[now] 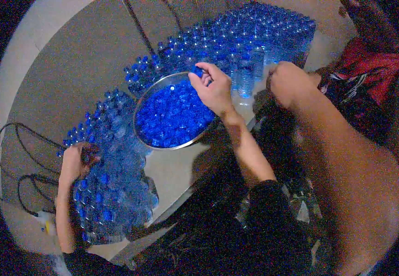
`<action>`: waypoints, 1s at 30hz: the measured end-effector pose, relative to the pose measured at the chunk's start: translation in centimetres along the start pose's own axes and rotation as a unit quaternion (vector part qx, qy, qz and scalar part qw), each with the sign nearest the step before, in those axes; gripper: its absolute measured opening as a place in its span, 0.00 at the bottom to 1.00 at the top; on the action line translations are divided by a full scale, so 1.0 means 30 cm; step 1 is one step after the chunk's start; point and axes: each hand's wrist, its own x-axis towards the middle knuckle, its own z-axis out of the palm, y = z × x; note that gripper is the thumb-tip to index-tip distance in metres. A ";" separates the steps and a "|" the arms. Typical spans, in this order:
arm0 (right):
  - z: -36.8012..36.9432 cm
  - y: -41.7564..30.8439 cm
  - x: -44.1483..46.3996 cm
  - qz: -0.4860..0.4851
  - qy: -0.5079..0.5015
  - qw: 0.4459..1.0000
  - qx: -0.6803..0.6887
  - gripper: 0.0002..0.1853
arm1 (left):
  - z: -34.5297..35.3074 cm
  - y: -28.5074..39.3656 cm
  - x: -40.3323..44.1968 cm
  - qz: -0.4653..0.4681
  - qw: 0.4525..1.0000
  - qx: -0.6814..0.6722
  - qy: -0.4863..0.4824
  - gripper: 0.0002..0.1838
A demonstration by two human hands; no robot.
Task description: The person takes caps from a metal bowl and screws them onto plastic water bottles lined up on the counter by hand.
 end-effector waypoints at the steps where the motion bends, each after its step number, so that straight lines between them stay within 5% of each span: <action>1: -0.005 0.007 0.004 -0.036 0.008 0.999 -0.011 0.16 | -0.008 0.010 -0.004 -0.013 1.000 -0.006 -0.009 0.12; 3: -0.013 0.041 0.016 -0.108 0.023 0.993 -0.031 0.16 | -0.012 0.006 -0.007 -0.023 0.999 -0.008 -0.023 0.12; 7: -0.018 0.065 0.016 -0.018 -0.021 1.000 0.008 0.19 | -0.011 -0.024 -0.022 -0.011 1.000 0.005 -0.028 0.12; 10: -0.004 0.076 0.008 -0.039 -0.041 0.996 0.076 0.17 | -0.005 -0.028 -0.033 -0.010 1.000 -0.004 -0.019 0.13; 11: -0.006 0.075 0.004 0.029 -0.071 0.989 0.127 0.17 | -0.002 -0.030 -0.038 -0.013 1.000 -0.010 -0.016 0.13; 13: -0.018 0.064 -0.001 0.161 -0.128 0.953 0.223 0.17 | 0.008 -0.037 -0.044 -0.008 1.000 -0.010 -0.009 0.13; 16: -0.015 0.028 -0.008 0.111 -0.126 0.949 0.266 0.15 | 0.009 -0.048 -0.056 -0.011 1.000 0.002 -0.011 0.13; 19: -0.026 -0.019 0.000 0.150 -0.138 0.876 0.436 0.14 | 0.009 -0.056 -0.066 -0.017 1.000 -0.012 -0.011 0.13; 30: -0.016 0.104 0.001 0.117 -0.089 0.908 0.393 0.13 | -0.001 -0.086 -0.101 -0.034 0.999 -0.006 -0.039 0.13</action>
